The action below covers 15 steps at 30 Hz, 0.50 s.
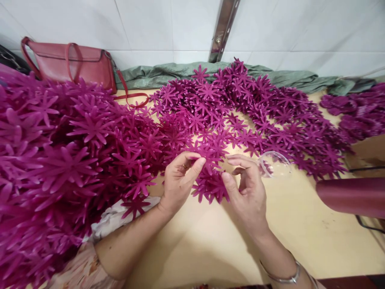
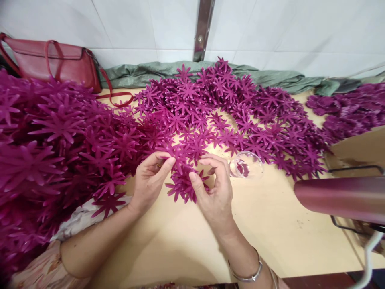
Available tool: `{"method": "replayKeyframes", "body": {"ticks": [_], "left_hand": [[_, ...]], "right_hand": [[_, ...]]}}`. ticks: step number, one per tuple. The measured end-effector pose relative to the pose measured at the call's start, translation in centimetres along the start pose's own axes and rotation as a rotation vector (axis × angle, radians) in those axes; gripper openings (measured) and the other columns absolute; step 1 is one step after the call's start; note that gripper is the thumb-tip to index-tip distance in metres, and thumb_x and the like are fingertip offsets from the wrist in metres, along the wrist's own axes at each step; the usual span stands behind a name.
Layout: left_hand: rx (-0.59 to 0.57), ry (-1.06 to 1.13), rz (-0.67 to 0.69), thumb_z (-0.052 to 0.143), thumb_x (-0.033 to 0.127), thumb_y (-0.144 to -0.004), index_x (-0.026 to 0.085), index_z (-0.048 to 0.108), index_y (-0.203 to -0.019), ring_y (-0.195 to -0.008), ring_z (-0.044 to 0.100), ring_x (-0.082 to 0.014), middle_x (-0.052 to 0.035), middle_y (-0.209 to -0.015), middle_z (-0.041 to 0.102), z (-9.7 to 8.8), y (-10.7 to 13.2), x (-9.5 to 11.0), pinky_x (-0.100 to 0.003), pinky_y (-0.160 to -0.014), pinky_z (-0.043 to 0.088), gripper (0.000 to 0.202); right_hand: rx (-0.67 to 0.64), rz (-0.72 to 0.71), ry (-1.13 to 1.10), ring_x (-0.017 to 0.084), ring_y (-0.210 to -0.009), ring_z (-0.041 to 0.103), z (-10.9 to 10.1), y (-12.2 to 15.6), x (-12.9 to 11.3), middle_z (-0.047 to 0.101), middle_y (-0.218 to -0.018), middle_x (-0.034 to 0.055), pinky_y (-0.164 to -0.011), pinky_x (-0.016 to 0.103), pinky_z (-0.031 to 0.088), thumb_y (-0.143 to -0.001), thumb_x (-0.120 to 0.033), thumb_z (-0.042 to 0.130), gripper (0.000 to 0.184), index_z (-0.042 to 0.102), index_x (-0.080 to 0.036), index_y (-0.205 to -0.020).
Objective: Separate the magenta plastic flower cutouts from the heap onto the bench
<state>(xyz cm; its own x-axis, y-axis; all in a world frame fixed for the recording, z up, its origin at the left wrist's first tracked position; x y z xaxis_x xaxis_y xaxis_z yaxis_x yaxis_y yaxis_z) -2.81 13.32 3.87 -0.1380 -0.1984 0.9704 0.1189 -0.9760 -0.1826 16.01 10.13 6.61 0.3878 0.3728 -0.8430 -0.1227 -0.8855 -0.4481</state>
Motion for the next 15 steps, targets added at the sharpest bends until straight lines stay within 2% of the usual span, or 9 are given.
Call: {"method": "replayKeyframes", "body": {"ticks": [2,5,7,10,13,15], "left_hand": [[-0.121,-0.069,0.029,0.074,0.030,-0.094,0.019,0.075,-0.094,-0.079,0.066,-0.0127,-0.0020,-0.087,0.073,1.1,0.3,0.0,-0.023,-0.075,0.052,0.011],[-0.217,-0.166,0.102,0.076,0.031,-0.094,0.021,0.078,-0.097,-0.085,0.070,-0.0149,-0.0036,-0.093,0.076,2.0,0.8,0.5,-0.025,-0.081,0.055,0.011],[-0.190,-0.176,0.116,0.077,0.031,-0.093,0.022,0.079,-0.104,-0.089,0.072,-0.0158,-0.0045,-0.098,0.077,1.7,0.7,0.8,-0.026,-0.084,0.056,0.015],[-0.073,-0.084,0.099,0.069,0.033,-0.099,0.021,0.076,-0.116,-0.100,0.076,-0.0184,-0.0077,-0.112,0.077,0.6,0.5,1.1,-0.029,-0.093,0.059,0.022],[0.002,0.020,0.097,0.058,0.033,-0.106,0.021,0.075,-0.120,-0.105,0.078,-0.0193,-0.0087,-0.119,0.077,-0.1,0.4,1.1,-0.033,-0.099,0.061,0.026],[0.011,0.056,0.091,0.057,0.033,-0.106,0.022,0.073,-0.124,-0.106,0.078,-0.0195,-0.0078,-0.120,0.077,-0.1,0.4,0.8,-0.033,-0.100,0.063,0.026]], "right_hand": [[-0.032,0.006,-0.007,0.027,-0.121,0.060,0.2,0.0,0.1,0.062,-0.123,0.0094,-0.104,0.046,0.047,-0.094,-0.033,0.073,0.032,0.063,-0.026,-0.124],[-0.047,-0.037,0.023,0.025,-0.114,0.062,0.2,0.1,-0.5,0.066,-0.115,0.0064,-0.100,0.044,0.049,-0.095,-0.028,0.073,0.015,0.069,-0.027,-0.109],[-0.016,-0.061,0.053,0.023,-0.108,0.064,-0.1,0.1,-0.9,0.068,-0.105,0.0041,-0.097,0.042,0.049,-0.098,-0.024,0.069,0.002,0.068,-0.026,-0.098],[-0.003,-0.001,0.067,0.021,-0.098,0.063,-0.3,0.0,-0.5,0.065,-0.097,0.0028,-0.091,0.040,0.049,-0.102,-0.025,0.061,0.007,0.065,-0.025,-0.097],[-0.059,0.024,0.084,0.022,-0.097,0.062,0.4,0.0,0.0,0.064,-0.096,0.0032,-0.090,0.041,0.049,-0.105,-0.026,0.056,0.012,0.062,-0.024,-0.095],[-0.135,-0.009,0.137,0.024,-0.105,0.062,1.4,0.2,0.1,0.066,-0.104,0.0049,-0.097,0.044,0.048,-0.103,-0.027,0.059,0.010,0.062,-0.024,-0.094]]}}
Point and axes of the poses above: each hand's wrist, its own y-axis away from the middle knuckle, its own z-axis out of the palm, x = y × z, the point moved 10 cm from there along -y, towards the middle knuckle
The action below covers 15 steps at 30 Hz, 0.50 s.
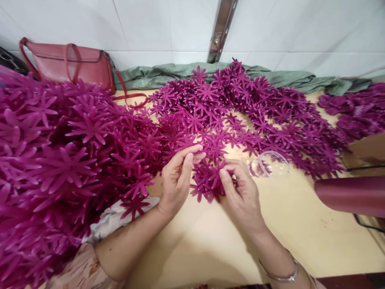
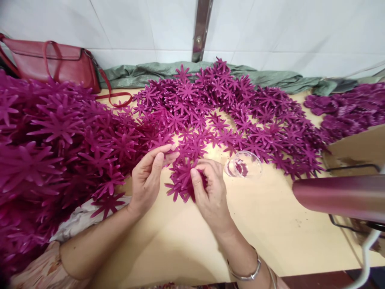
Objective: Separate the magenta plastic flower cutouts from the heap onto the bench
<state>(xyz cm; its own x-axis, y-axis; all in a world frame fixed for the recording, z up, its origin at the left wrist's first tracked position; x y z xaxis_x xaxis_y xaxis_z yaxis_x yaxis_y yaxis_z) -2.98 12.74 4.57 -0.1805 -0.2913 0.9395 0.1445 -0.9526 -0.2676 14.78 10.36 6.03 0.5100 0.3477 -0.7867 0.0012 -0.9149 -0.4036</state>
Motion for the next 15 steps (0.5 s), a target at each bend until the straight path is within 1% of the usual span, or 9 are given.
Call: {"method": "replayKeyframes", "body": {"ticks": [2,4,6,8,10,12,13,14,15], "left_hand": [[-0.001,0.024,-0.014,0.059,0.032,-0.105,0.023,0.070,-0.127,-0.105,0.079,-0.0198,-0.0070,-0.122,0.076,0.1,0.1,-0.4,-0.034,-0.100,0.064,0.026],[0.007,0.035,-0.027,0.062,0.033,-0.104,0.025,0.065,-0.131,-0.103,0.079,-0.0189,-0.0069,-0.128,0.073,0.1,0.1,-0.6,-0.035,-0.099,0.064,0.029],[0.005,0.048,-0.040,0.064,0.033,-0.102,0.029,0.058,-0.139,-0.101,0.078,-0.0174,-0.0076,-0.139,0.067,0.2,0.1,-0.7,-0.034,-0.097,0.064,0.037],[-0.014,0.046,-0.052,0.064,0.033,-0.102,0.030,0.052,-0.144,-0.100,0.076,-0.0164,-0.0087,-0.145,0.062,0.4,0.1,-0.7,-0.034,-0.096,0.064,0.044],[-0.053,0.002,-0.058,0.062,0.034,-0.103,0.028,0.055,-0.140,-0.098,0.075,-0.0161,-0.0084,-0.135,0.067,0.7,0.1,-0.6,-0.033,-0.094,0.062,0.038],[-0.085,-0.059,-0.069,0.061,0.035,-0.104,0.025,0.062,-0.130,-0.093,0.073,-0.0159,-0.0059,-0.114,0.073,0.8,0.2,-0.6,-0.031,-0.090,0.061,0.028],[-0.093,-0.083,-0.074,0.060,0.036,-0.104,0.024,0.064,-0.126,-0.091,0.072,-0.0162,-0.0050,-0.106,0.073,0.7,0.2,-0.6,-0.030,-0.088,0.060,0.025],[-0.095,-0.097,-0.076,0.058,0.037,-0.105,0.024,0.065,-0.124,-0.091,0.071,-0.0169,-0.0049,-0.103,0.073,0.6,0.2,-0.5,-0.030,-0.087,0.059,0.024],[-0.092,-0.105,-0.075,0.056,0.038,-0.106,0.023,0.067,-0.123,-0.093,0.071,-0.0178,-0.0056,-0.104,0.073,0.4,0.2,-0.4,-0.031,-0.087,0.058,0.025]], "right_hand": [[-0.077,-0.046,0.089,0.028,-0.118,0.058,1.1,0.2,-0.1,0.066,-0.118,0.0078,-0.104,0.049,0.046,-0.099,-0.027,0.066,0.004,0.065,-0.025,-0.102],[-0.109,-0.081,0.162,0.031,-0.127,0.053,1.7,0.4,-0.2,0.063,-0.131,0.0107,-0.108,0.053,0.044,-0.095,-0.028,0.071,0.024,0.066,-0.026,-0.119],[-0.080,-0.094,0.175,0.032,-0.131,0.052,1.4,0.3,-0.4,0.061,-0.136,0.0119,-0.111,0.055,0.044,-0.094,-0.029,0.073,0.040,0.061,-0.027,-0.132],[-0.011,-0.098,0.147,0.031,-0.132,0.054,0.5,0.1,-0.9,0.063,-0.135,0.0113,-0.114,0.055,0.042,-0.095,-0.029,0.072,0.040,0.061,-0.026,-0.133],[0.055,-0.098,0.102,0.029,-0.130,0.057,-0.4,-0.1,-1.3,0.065,-0.132,0.0107,-0.115,0.053,0.042,-0.096,-0.028,0.071,0.033,0.064,-0.025,-0.129],[0.089,-0.090,0.062,0.027,-0.127,0.059,-1.0,-0.3,-1.5,0.066,-0.129,0.0101,-0.113,0.052,0.044,-0.098,-0.027,0.067,0.028,0.065,-0.025,-0.126],[0.097,-0.085,0.046,0.027,-0.125,0.060,-1.1,-0.3,-1.5,0.067,-0.127,0.0097,-0.113,0.051,0.045,-0.100,-0.026,0.066,0.026,0.065,-0.025,-0.126],[0.101,-0.081,0.035,0.026,-0.125,0.061,-1.2,-0.3,-1.5,0.068,-0.126,0.0094,-0.112,0.051,0.045,-0.100,-0.025,0.064,0.025,0.065,-0.025,-0.125],[0.106,-0.081,0.029,0.026,-0.124,0.061,-1.2,-0.3,-1.4,0.068,-0.125,0.0091,-0.111,0.050,0.045,-0.101,-0.025,0.063,0.024,0.065,-0.025,-0.125]]}}
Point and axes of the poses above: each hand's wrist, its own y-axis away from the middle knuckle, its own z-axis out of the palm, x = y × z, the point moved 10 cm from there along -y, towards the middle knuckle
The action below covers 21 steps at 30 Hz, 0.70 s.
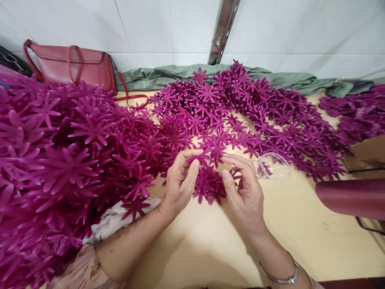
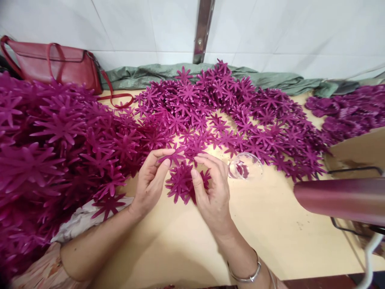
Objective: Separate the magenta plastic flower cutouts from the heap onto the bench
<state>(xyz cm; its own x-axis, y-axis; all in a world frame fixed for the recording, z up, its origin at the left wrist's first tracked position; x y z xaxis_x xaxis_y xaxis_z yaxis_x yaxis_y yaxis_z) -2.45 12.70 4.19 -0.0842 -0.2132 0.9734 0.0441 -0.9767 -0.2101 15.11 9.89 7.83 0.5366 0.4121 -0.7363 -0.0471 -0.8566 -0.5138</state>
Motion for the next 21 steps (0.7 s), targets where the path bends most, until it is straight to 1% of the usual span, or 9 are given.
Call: {"method": "replayKeyframes", "body": {"ticks": [3,5,7,9,11,14,16,19,21], "left_hand": [[0.019,-0.038,0.024,0.053,0.042,-0.107,0.022,0.071,-0.118,-0.098,0.069,-0.0189,-0.0072,-0.110,0.073,-0.4,-0.1,0.3,-0.031,-0.088,0.056,0.029],[0.015,-0.039,0.021,0.057,0.042,-0.105,0.021,0.072,-0.115,-0.087,0.067,-0.0164,-0.0052,-0.100,0.073,-0.2,-0.2,0.1,-0.028,-0.083,0.055,0.028],[-0.003,0.025,-0.017,0.065,0.040,-0.101,0.023,0.068,-0.123,-0.075,0.064,-0.0133,-0.0009,-0.085,0.071,0.3,-0.3,-0.6,-0.025,-0.077,0.054,0.029],[-0.007,0.135,-0.070,0.071,0.039,-0.097,0.025,0.059,-0.137,-0.069,0.062,-0.0112,0.0036,-0.076,0.069,0.6,-0.4,-1.4,-0.023,-0.075,0.053,0.044],[0.014,0.232,-0.113,0.077,0.038,-0.092,0.025,0.056,-0.139,-0.068,0.062,-0.0097,0.0059,-0.073,0.069,0.6,-0.7,-2.0,-0.020,-0.074,0.052,0.053],[0.032,0.312,-0.181,0.086,0.036,-0.082,0.020,0.070,-0.118,-0.067,0.064,-0.0090,0.0032,-0.076,0.073,0.4,-1.1,-2.8,-0.020,-0.070,0.053,0.043],[0.057,0.325,-0.196,0.090,0.034,-0.076,0.018,0.075,-0.101,-0.072,0.068,-0.0106,0.0000,-0.082,0.077,0.1,-1.4,-3.0,-0.021,-0.072,0.055,0.033],[0.120,0.326,-0.168,0.094,0.032,-0.070,0.018,0.076,-0.087,-0.079,0.071,-0.0124,-0.0006,-0.085,0.078,-0.6,-1.6,-2.8,-0.023,-0.078,0.058,0.028],[0.140,0.334,-0.171,0.095,0.033,-0.069,0.018,0.075,-0.084,-0.076,0.070,-0.0113,0.0009,-0.082,0.077,-0.8,-1.6,-2.9,-0.022,-0.077,0.057,0.029]], "right_hand": [[0.018,-0.005,-0.007,0.026,-0.122,0.062,-0.1,0.1,0.0,0.069,-0.123,0.0089,-0.110,0.050,0.046,-0.102,-0.024,0.061,0.023,0.065,-0.025,-0.124],[0.013,-0.011,-0.002,0.026,-0.121,0.062,-0.2,0.0,-0.3,0.069,-0.123,0.0088,-0.109,0.051,0.047,-0.102,-0.024,0.061,0.023,0.065,-0.025,-0.124],[-0.024,-0.035,0.037,0.027,-0.122,0.062,-0.3,-0.3,-1.2,0.069,-0.122,0.0088,-0.108,0.051,0.046,-0.101,-0.023,0.063,0.023,0.065,-0.026,-0.123],[-0.078,-0.087,0.108,0.027,-0.122,0.062,-0.2,-0.8,-2.6,0.070,-0.122,0.0087,-0.109,0.052,0.045,-0.100,-0.023,0.065,0.023,0.065,-0.027,-0.122],[-0.121,-0.152,0.178,0.028,-0.122,0.061,-0.1,-1.4,-4.1,0.070,-0.122,0.0086,-0.108,0.052,0.044,-0.099,-0.022,0.066,0.023,0.065,-0.028,-0.121],[-0.139,-0.232,0.234,0.029,-0.122,0.061,0.2,-2.4,-5.4,0.070,-0.123,0.0091,-0.106,0.051,0.045,-0.098,-0.022,0.067,0.022,0.065,-0.028,-0.119],[-0.127,-0.252,0.244,0.029,-0.122,0.061,0.7,-2.8,-5.4,0.069,-0.123,0.0098,-0.105,0.051,0.045,-0.098,-0.023,0.068,0.021,0.066,-0.027,-0.119],[-0.097,-0.250,0.205,0.029,-0.121,0.061,1.7,-3.1,-4.5,0.068,-0.124,0.0106,-0.106,0.052,0.044,-0.096,-0.025,0.071,0.022,0.067,-0.026,-0.118],[-0.087,-0.250,0.161,0.029,-0.122,0.060,2.2,-3.1,-3.8,0.067,-0.125,0.0105,-0.106,0.052,0.045,-0.095,-0.025,0.072,0.022,0.068,-0.026,-0.117]]}}
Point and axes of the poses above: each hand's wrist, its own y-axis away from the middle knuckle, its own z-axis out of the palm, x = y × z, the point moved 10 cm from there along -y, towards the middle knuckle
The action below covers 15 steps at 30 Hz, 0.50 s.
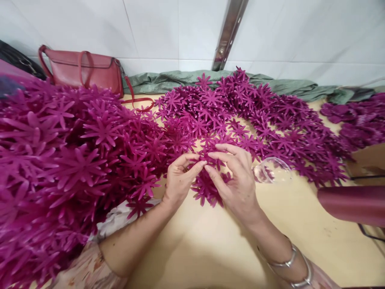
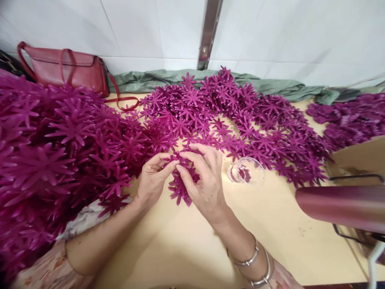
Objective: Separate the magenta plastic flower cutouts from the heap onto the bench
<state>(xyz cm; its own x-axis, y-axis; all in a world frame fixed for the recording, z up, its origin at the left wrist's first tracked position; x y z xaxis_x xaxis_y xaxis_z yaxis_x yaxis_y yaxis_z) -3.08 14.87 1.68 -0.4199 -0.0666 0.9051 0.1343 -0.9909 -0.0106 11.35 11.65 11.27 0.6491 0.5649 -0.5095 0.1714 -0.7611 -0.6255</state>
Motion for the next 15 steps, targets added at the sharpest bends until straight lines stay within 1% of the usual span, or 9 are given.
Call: {"method": "replayKeyframes", "body": {"ticks": [3,5,8,10,12,14,15], "left_hand": [[-0.004,0.010,-0.029,0.094,0.038,-0.070,0.018,0.075,-0.081,-0.069,0.066,-0.0087,0.0023,-0.076,0.075,0.1,0.1,-0.2,-0.020,-0.070,0.055,0.030],[-0.026,0.006,-0.049,0.094,0.040,-0.070,0.018,0.075,-0.080,-0.065,0.064,-0.0079,0.0025,-0.073,0.074,0.3,0.2,-0.4,-0.019,-0.066,0.054,0.030],[-0.069,0.004,-0.064,0.095,0.038,-0.070,0.018,0.077,-0.079,-0.062,0.062,-0.0073,0.0027,-0.070,0.074,0.8,0.3,-0.6,-0.018,-0.063,0.053,0.028],[-0.087,0.004,-0.055,0.094,0.035,-0.071,0.019,0.079,-0.081,-0.065,0.065,-0.0083,0.0015,-0.073,0.076,1.0,0.4,-0.5,-0.019,-0.065,0.054,0.025],[-0.087,0.000,-0.032,0.093,0.034,-0.072,0.019,0.079,-0.082,-0.071,0.070,-0.0110,-0.0007,-0.080,0.079,1.1,0.4,-0.4,-0.022,-0.071,0.058,0.023],[-0.057,-0.006,-0.003,0.093,0.033,-0.073,0.019,0.079,-0.083,-0.076,0.072,-0.0126,-0.0015,-0.084,0.080,0.8,0.3,-0.1,-0.024,-0.077,0.060,0.022],[-0.028,-0.004,0.014,0.092,0.032,-0.074,0.019,0.078,-0.083,-0.076,0.072,-0.0120,-0.0011,-0.083,0.079,0.6,0.3,0.1,-0.024,-0.078,0.060,0.021]], "right_hand": [[0.018,0.006,-0.056,0.028,-0.121,0.061,0.4,0.3,0.6,0.068,-0.125,0.0093,-0.106,0.052,0.045,-0.096,-0.022,0.071,0.017,0.071,-0.027,-0.113],[0.031,0.038,-0.104,0.027,-0.119,0.063,0.3,0.3,1.1,0.069,-0.122,0.0085,-0.106,0.053,0.046,-0.097,-0.020,0.069,0.014,0.073,-0.027,-0.108],[0.019,0.167,-0.259,0.026,-0.121,0.064,0.7,0.5,2.5,0.069,-0.122,0.0085,-0.107,0.052,0.049,-0.097,-0.020,0.067,0.010,0.072,-0.027,-0.101],[0.017,0.266,-0.409,0.024,-0.122,0.065,1.2,0.8,3.4,0.068,-0.123,0.0083,-0.106,0.048,0.052,-0.097,-0.021,0.067,0.006,0.071,-0.026,-0.099],[0.054,0.330,-0.530,0.023,-0.120,0.067,1.4,1.1,4.1,0.069,-0.122,0.0075,-0.103,0.044,0.055,-0.097,-0.021,0.067,0.005,0.068,-0.025,-0.099],[0.130,0.363,-0.574,0.022,-0.119,0.068,1.0,1.4,4.7,0.071,-0.120,0.0065,-0.102,0.043,0.056,-0.099,-0.023,0.065,0.003,0.065,-0.026,-0.100],[0.170,0.374,-0.565,0.022,-0.118,0.068,0.7,1.6,4.9,0.071,-0.119,0.0063,-0.103,0.043,0.056,-0.100,-0.024,0.064,0.002,0.063,-0.026,-0.101]]}}
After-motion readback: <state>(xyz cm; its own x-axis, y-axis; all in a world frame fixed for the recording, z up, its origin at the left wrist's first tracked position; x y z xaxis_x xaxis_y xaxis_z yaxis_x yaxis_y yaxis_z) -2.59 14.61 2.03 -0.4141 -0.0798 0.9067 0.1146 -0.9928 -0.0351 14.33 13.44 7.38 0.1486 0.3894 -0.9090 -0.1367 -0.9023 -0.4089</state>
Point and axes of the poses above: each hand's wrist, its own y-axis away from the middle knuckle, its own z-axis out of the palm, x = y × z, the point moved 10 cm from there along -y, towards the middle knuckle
